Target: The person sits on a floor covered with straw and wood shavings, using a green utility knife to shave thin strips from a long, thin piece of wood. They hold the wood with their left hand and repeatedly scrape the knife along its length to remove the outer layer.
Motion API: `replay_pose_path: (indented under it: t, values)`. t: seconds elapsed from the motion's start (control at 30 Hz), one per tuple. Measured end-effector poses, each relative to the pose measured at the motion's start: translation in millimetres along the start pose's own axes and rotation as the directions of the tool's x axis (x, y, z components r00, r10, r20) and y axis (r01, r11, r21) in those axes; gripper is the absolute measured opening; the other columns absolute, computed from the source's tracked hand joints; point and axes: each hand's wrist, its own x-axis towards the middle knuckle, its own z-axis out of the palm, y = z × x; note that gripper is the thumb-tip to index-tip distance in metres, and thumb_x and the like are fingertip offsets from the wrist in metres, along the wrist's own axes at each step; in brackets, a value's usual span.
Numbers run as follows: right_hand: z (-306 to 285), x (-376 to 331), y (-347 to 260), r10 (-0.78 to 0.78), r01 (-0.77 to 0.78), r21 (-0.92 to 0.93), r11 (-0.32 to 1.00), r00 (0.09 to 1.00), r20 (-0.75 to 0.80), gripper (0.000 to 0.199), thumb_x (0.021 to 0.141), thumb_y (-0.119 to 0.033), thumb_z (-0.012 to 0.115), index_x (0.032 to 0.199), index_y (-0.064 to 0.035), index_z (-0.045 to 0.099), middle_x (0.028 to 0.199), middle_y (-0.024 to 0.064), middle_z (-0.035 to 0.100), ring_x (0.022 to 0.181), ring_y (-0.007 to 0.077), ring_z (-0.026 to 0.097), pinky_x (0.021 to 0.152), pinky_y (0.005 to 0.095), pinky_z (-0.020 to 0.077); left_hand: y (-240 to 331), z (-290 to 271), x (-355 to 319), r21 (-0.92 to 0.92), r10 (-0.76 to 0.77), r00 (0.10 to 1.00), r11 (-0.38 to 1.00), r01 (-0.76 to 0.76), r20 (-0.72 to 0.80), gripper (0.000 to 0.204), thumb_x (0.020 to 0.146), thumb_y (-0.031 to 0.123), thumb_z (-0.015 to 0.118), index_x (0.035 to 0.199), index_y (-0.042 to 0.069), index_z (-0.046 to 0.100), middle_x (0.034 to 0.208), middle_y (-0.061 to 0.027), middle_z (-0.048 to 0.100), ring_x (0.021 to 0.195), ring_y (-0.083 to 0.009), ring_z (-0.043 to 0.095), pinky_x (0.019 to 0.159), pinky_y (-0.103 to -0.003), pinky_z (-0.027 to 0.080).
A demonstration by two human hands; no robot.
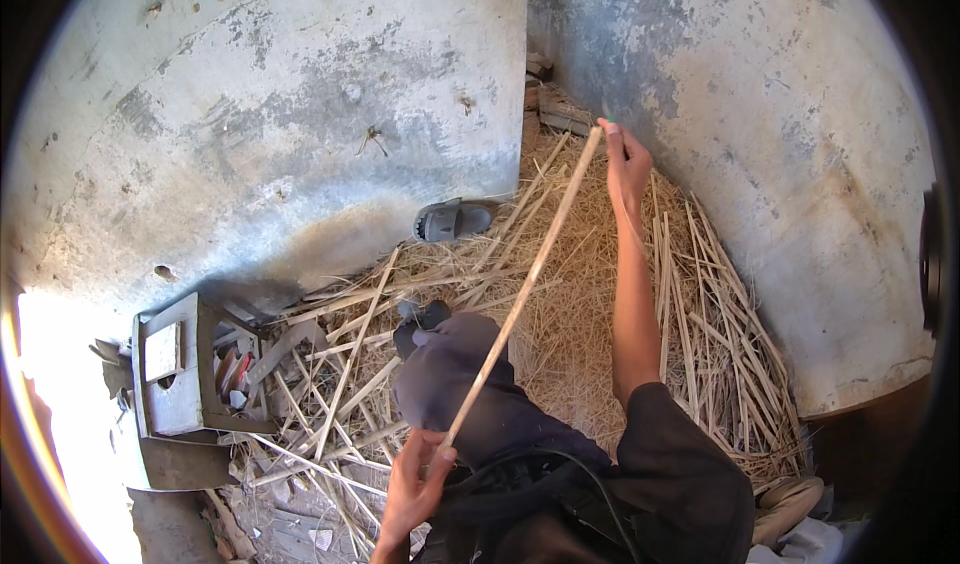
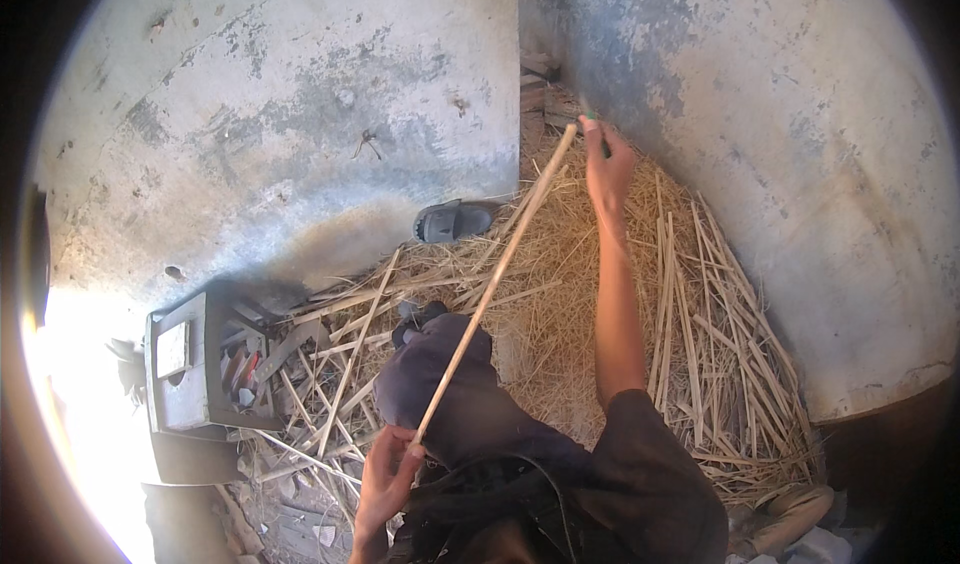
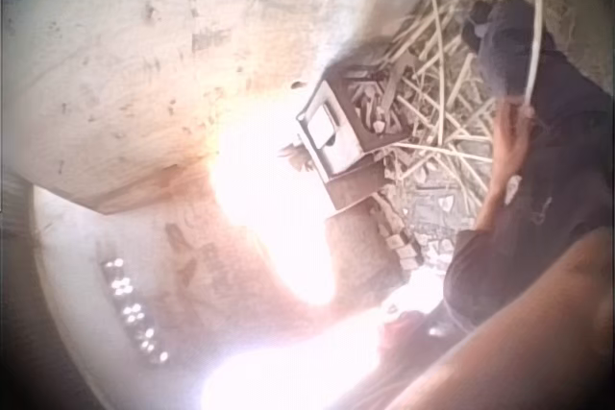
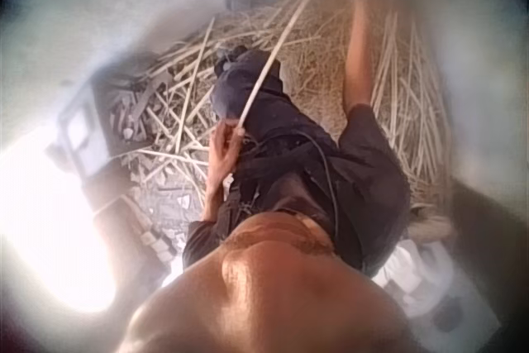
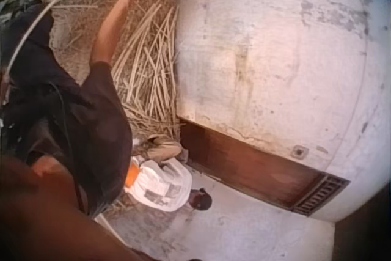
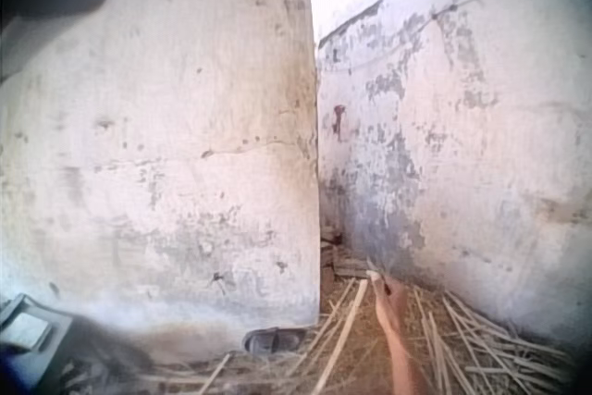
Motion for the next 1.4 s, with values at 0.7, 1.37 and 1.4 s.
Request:
replay_pose_path:
  t: [0.7, 1.37, 1.4]
  values:
    - [-11, -184, 3, 0.197, -0.332, 0.101, 0.938, 0.749, 0.632, 0.050, 0.105, -0.045, 0.066, 0.124, 0.0016, 0.070, 0.089, 0.0042, 0.068, 0.078, 0.0137, 0.061, 0.071, 0.0331, 0.0465, 33, -4, 65, -0.521, 0.055, 0.997, 0.853, -0.017, 0.058, 0.036, 0.116, 0.023, 0.047, 0.129, -0.007, 0.062, 0.090, -0.0083, 0.065, 0.066, -0.0102, 0.053, 0.057, -0.025, 0.047]
    - [-41, -210, -140, -0.562, 0.404, 0.396, 0.825, 0.670, 0.486, 0.024, 0.095, -0.028, 0.078, 0.106, -0.0066, 0.073, 0.080, 0.0047, 0.067, 0.061, 0.0217, 0.066, 0.053, 0.0354, 0.0507, 67, 9, 81, -0.456, 0.323, 0.946, 0.843, -0.286, 0.003, 0.032, 0.099, -0.008, 0.064, 0.118, 0.006, 0.042, 0.112, -0.0066, 0.060, 0.103, -0.0100, 0.058, 0.089, -0.026, 0.047]
    - [-40, -211, -139, -0.572, 0.413, 0.402, 0.817, 0.667, 0.477, 0.024, 0.094, -0.028, 0.078, 0.105, -0.0071, 0.073, 0.079, 0.0043, 0.067, 0.060, 0.0214, 0.066, 0.052, 0.0355, 0.0501, 66, 9, 80, -0.446, 0.324, 0.946, 0.847, -0.290, 0.001, 0.032, 0.100, -0.008, 0.064, 0.118, 0.006, 0.042, 0.113, -0.0068, 0.059, 0.104, -0.0100, 0.058, 0.090, -0.026, 0.047]
